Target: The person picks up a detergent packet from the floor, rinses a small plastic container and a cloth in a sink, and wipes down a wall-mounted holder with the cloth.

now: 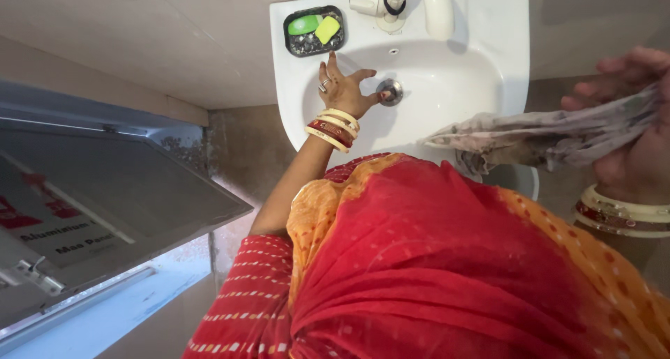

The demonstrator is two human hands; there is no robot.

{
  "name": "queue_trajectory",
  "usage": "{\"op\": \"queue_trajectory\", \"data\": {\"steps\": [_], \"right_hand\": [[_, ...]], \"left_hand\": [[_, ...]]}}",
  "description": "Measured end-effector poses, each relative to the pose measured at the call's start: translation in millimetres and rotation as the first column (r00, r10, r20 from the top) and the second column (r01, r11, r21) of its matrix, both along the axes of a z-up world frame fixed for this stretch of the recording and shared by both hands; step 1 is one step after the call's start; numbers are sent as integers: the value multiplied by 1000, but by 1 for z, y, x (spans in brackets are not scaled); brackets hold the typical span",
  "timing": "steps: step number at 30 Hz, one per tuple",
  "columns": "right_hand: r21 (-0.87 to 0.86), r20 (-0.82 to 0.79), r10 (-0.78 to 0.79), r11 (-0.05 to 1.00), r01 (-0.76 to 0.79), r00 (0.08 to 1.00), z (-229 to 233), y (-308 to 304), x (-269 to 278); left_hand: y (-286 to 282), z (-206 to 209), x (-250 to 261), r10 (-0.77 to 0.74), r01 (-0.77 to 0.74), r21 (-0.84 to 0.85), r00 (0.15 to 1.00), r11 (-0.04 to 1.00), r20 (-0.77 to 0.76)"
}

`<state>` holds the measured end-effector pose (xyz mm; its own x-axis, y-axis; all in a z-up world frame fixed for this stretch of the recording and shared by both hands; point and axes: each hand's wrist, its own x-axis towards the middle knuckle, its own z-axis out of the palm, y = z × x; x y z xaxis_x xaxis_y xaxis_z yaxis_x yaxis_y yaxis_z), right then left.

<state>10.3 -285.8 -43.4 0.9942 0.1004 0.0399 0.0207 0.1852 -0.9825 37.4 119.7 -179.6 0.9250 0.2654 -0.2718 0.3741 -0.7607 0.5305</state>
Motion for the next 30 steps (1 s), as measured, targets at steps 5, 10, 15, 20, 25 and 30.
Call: {"op": "queue_trajectory", "data": {"steps": [5,10,15,20,25,30], "right_hand": [[24,-47,-10,1000,11,999,0,0,-1],[46,-76,-25,999,28,997,-2,5,0],[23,-60,-11,1000,13,998,0,10,0],[-11,-25,4,1000,-5,1000,0,14,1],[2,-66,-2,1000,2,998,2,16,4],[-22,-41,12,1000,-13,999,0,18,6]], "left_hand": [[0,-10,-2,-22,21,24,999,999,39],[10,-37,-5,-120,110,350,993,930,6],[18,-41,-17,-165,243,318,953,916,-254],[13,-26,-22,-100,90,288,995,953,20],[13,-4,-21,46,-118,179,930,977,364],[14,2,-15,142,-144,-33,870,989,472]]}}
